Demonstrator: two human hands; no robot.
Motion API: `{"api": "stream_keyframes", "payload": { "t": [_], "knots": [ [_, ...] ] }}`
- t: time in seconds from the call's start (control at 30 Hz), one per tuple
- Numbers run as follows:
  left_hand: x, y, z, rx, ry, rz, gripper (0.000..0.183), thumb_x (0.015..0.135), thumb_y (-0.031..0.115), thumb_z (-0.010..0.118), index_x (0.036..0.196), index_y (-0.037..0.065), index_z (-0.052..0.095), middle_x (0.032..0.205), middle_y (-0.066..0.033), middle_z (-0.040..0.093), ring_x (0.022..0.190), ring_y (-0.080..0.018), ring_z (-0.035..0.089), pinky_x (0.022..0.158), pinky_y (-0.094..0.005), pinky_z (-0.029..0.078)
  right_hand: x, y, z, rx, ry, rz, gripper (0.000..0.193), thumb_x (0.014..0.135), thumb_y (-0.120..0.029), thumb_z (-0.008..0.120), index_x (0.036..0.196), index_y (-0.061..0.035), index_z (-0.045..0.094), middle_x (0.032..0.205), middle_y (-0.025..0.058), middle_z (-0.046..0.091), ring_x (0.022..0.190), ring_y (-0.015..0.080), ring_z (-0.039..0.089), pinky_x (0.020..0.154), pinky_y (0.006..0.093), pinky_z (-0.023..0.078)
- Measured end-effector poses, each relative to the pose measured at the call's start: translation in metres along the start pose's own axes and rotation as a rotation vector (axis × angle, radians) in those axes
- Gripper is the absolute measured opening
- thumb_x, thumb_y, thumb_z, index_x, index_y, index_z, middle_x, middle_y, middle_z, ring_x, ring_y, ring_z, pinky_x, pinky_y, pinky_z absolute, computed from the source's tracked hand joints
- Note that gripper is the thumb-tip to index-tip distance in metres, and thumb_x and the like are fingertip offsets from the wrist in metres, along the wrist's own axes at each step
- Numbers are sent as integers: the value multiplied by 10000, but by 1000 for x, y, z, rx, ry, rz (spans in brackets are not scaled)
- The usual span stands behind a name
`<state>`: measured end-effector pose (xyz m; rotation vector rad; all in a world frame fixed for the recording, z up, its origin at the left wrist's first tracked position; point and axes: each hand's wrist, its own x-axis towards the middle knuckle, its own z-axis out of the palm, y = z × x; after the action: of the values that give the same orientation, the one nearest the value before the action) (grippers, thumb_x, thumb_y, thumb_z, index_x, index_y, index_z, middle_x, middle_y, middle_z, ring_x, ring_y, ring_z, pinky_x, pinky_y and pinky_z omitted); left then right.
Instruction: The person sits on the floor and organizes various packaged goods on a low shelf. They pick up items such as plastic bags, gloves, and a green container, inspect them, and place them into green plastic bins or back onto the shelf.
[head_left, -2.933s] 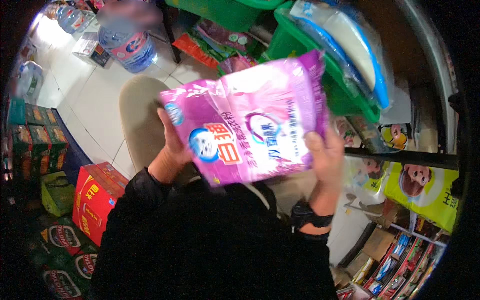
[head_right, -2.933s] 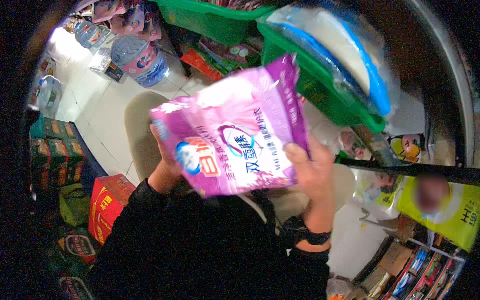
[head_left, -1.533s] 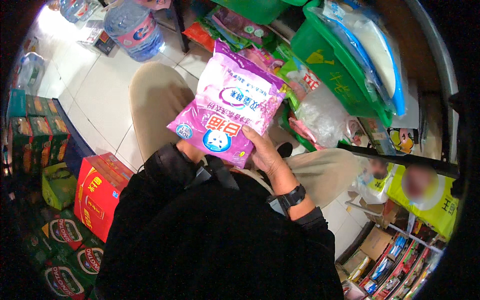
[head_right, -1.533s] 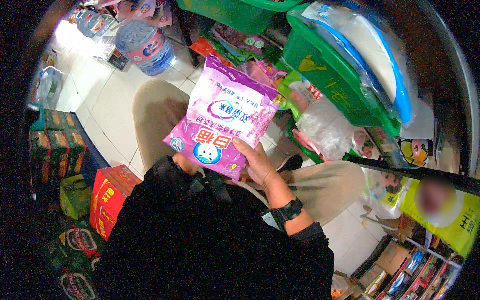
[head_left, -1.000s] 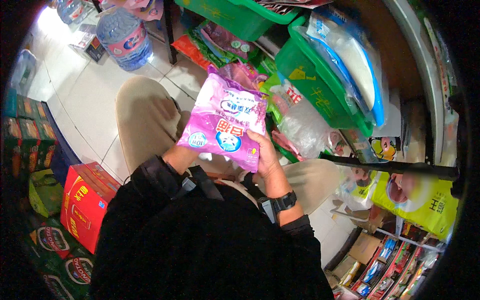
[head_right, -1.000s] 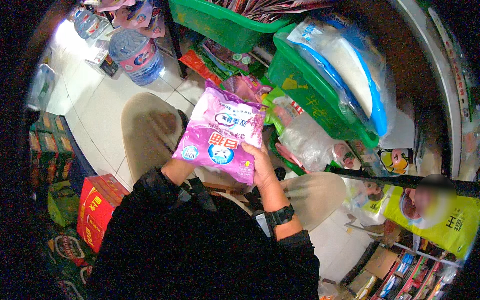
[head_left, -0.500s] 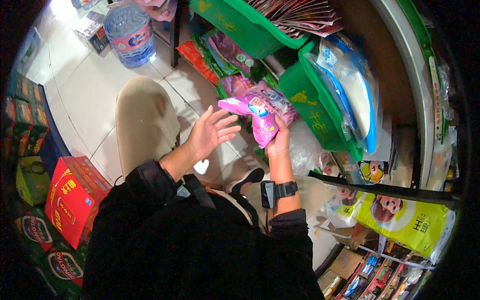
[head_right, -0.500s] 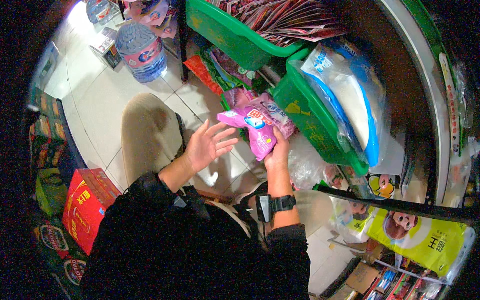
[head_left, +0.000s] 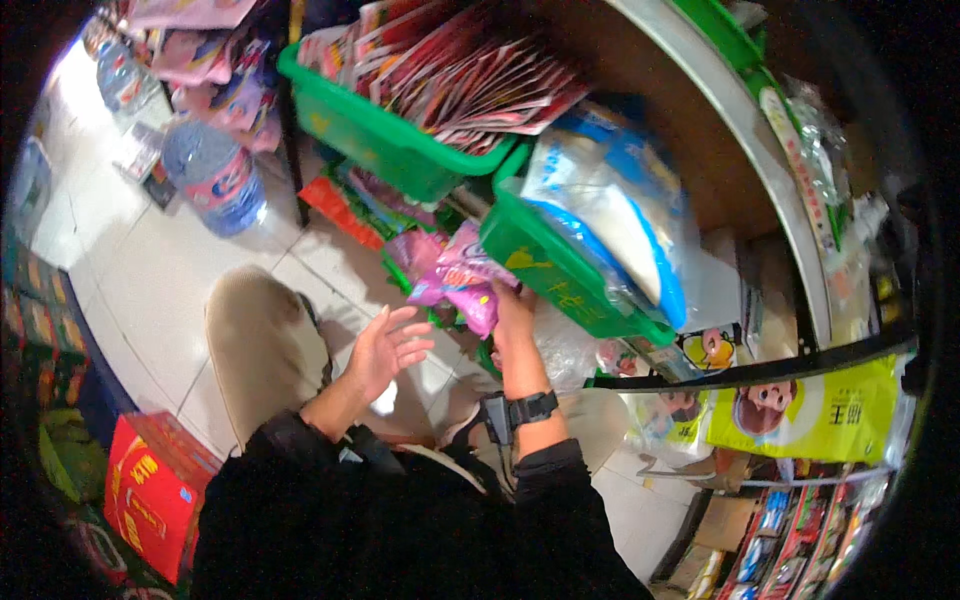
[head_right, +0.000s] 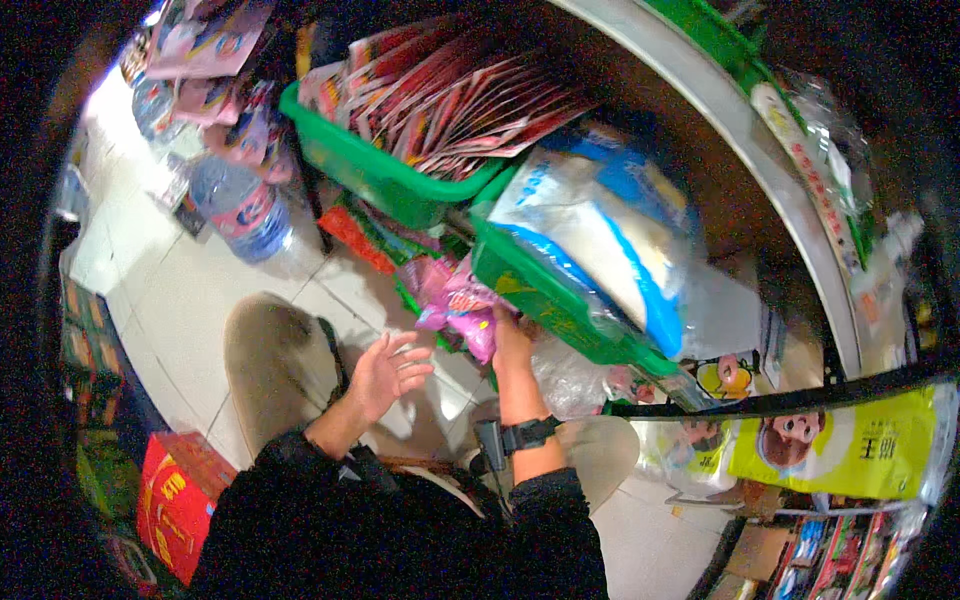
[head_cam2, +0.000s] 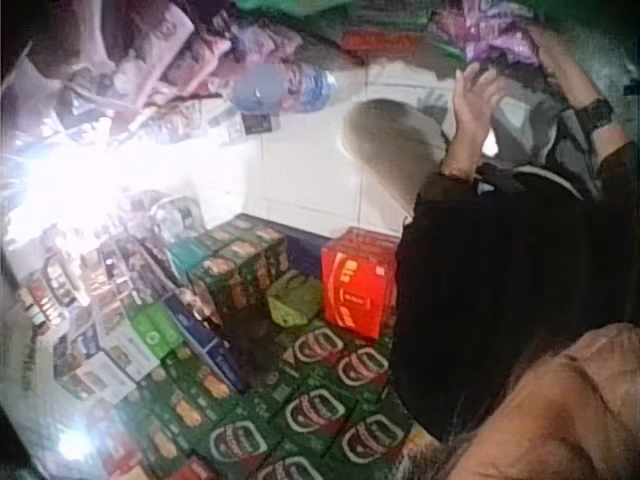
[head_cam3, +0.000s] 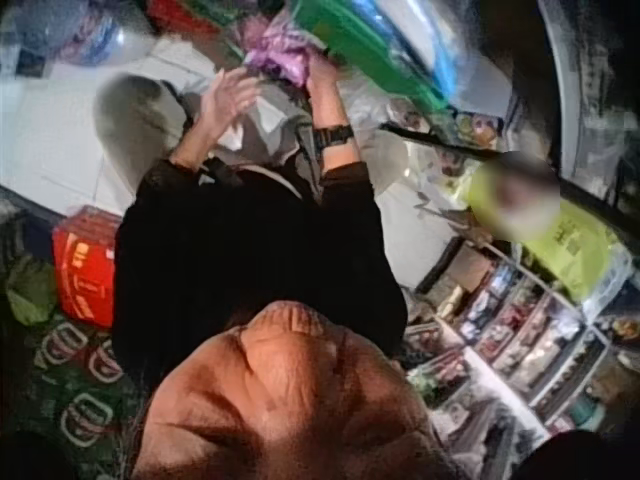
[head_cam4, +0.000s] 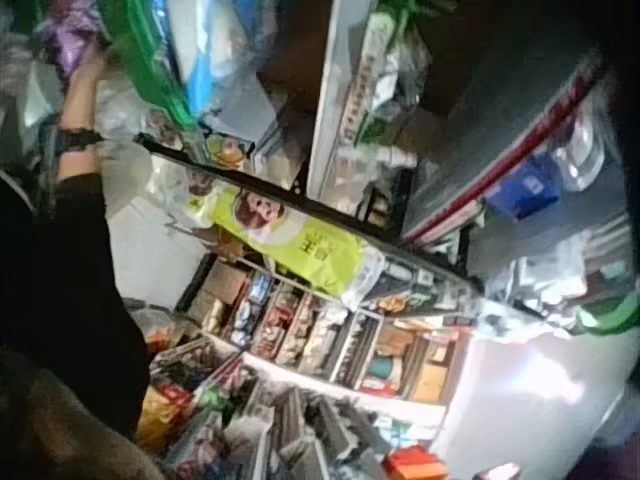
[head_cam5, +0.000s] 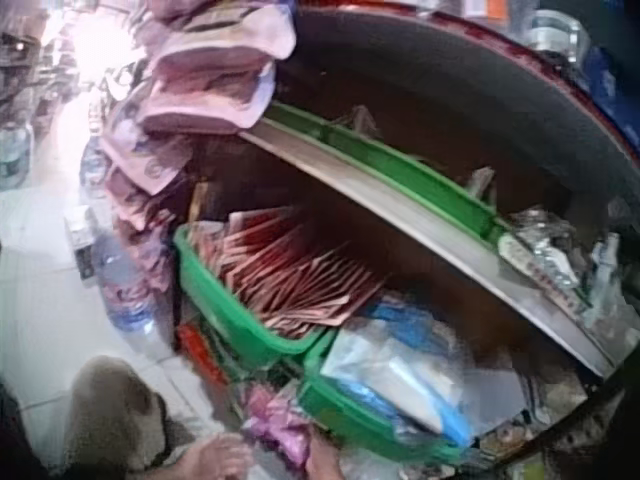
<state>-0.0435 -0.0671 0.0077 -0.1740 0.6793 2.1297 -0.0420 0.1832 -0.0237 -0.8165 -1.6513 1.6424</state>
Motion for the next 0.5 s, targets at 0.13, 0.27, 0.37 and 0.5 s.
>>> {"api": "stream_keyframes", "payload": {
  "t": [0.13, 0.27, 0.37, 0.5],
  "knots": [
    [3, -5, -7, 22, 9, -15, 566, 956, 522, 490, 1308, 79, 485, 1188, -164, 603, 1041, -302, 621, 892, -404, 500, 0, 1, -15, -677, 6, -253, 499, 789, 74, 578, 1279, 16, 505, 1260, 133, 572, 1108, 222, 565, 943, 335, 441],
    [8, -9, -8, 65, 3, -39, 547, 949, 512, 508, 1288, 82, 493, 1166, -157, 605, 1023, -295, 624, 877, -400, 508, 2, 15, -41, -493, -43, -255, 459, 801, 20, 582, 1257, 17, 532, 1185, 158, 608, 1036, 255, 604, 890, 334, 478],
    [4, -4, -15, 79, 46, -7, 535, 945, 497, 519, 1280, 81, 493, 1144, -159, 604, 998, -290, 625, 869, -397, 508, -44, -60, -27, -278, -92, -285, 341, 829, -46, 606, 1165, 8, 623, 1038, 174, 666, 928, 303, 641, 855, 350, 503],
    [5, -8, -19, 124, 58, -8, 515, 946, 477, 525, 1272, 80, 495, 1135, -158, 605, 993, -290, 624, 873, -397, 505, -80, -107, -61, -236, -52, -301, 324, 874, 12, 571, 1193, -12, 622, 1072, 122, 676, 996, 186, 634, 871, 300, 498]
  ]
}}
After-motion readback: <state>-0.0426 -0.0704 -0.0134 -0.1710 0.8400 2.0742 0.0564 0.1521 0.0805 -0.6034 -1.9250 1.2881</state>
